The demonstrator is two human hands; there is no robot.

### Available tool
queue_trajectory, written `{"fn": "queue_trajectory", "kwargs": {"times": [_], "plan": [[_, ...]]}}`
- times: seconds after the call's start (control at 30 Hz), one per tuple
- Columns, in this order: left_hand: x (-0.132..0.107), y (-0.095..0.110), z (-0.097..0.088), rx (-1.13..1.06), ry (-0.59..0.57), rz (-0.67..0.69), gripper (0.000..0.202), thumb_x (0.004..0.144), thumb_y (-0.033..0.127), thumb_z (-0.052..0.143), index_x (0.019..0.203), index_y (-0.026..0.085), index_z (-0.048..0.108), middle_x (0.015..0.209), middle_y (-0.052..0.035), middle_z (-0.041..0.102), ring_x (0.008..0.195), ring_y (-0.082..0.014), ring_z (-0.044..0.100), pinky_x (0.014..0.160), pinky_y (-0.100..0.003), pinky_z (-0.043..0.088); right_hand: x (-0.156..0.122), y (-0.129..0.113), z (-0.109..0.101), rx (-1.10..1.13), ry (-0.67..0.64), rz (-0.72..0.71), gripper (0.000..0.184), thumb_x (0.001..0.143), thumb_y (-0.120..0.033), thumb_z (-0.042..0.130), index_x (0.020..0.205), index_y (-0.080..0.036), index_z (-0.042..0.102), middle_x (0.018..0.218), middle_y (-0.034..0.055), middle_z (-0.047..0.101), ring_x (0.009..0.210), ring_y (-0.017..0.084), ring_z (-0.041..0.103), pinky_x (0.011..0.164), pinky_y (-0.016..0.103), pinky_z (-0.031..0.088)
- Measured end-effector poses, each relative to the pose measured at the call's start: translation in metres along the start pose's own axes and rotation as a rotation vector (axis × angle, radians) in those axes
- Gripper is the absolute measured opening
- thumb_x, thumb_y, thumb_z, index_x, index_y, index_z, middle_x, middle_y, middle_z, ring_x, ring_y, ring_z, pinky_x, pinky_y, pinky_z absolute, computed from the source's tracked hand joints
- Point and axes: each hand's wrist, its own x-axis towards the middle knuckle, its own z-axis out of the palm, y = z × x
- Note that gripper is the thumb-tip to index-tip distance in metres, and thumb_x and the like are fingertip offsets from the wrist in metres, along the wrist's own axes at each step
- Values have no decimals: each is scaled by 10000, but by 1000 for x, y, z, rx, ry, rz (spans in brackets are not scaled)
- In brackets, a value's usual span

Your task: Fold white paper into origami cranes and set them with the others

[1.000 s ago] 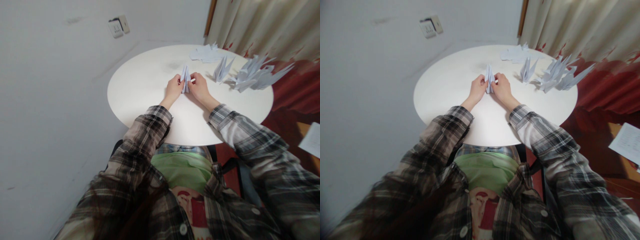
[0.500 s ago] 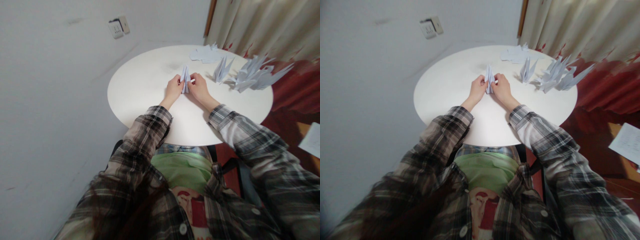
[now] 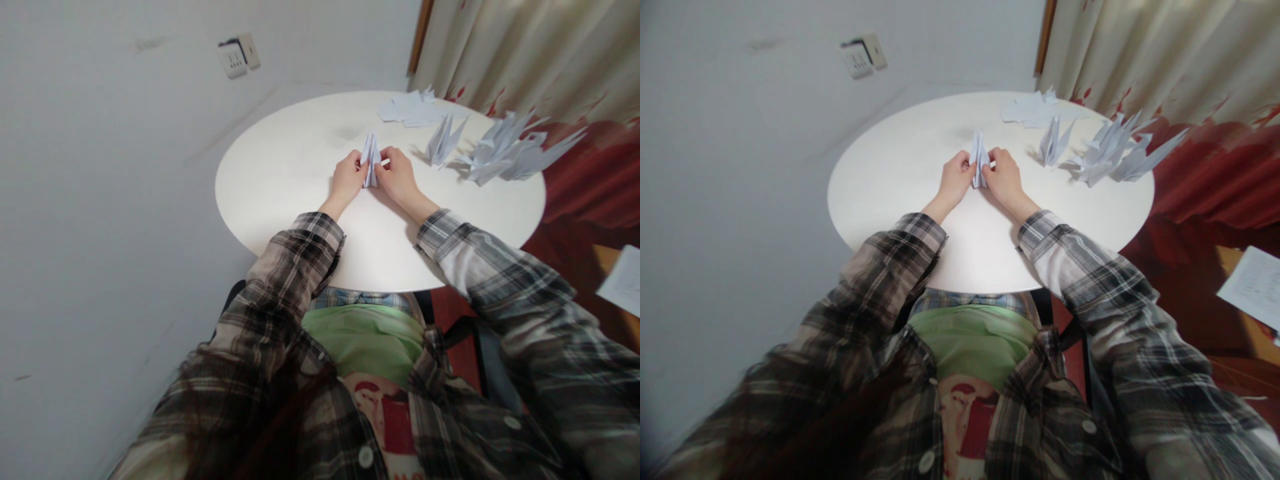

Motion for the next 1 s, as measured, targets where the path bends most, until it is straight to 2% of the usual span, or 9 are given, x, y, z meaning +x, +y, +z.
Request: {"fn": "queue_trajectory", "kwargs": {"times": [0.3, 0.77, 1.0], "plan": [[-3, 8, -2, -27, 5, -1, 86, 913, 199, 599, 829, 222, 597, 804, -6, 703, 940, -182, 688, 873, -336, 539, 5, 15, 9, 40, 61, -74, 87, 939, -361, 516, 952, -279, 540, 1003, 64, 635, 933, 252, 620, 913, 481, 488], [-2, 5, -1, 15, 1, -12, 105, 918, 212, 593, 814, 220, 583, 818, -11, 705, 939, -187, 695, 880, -347, 540, 1, 7, 3, 65, 32, -89, 121, 972, -377, 479, 919, -271, 499, 980, 81, 614, 960, 245, 558, 936, 452, 438], [-3, 6, -2, 3, -5, -16, 87, 917, 240, 609, 832, 224, 595, 841, -18, 711, 987, -199, 694, 897, -352, 538, 1, 7, 3, 60, 38, -78, 69, 953, -342, 509, 924, -281, 494, 996, 67, 610, 953, 226, 546, 927, 434, 451]]}}
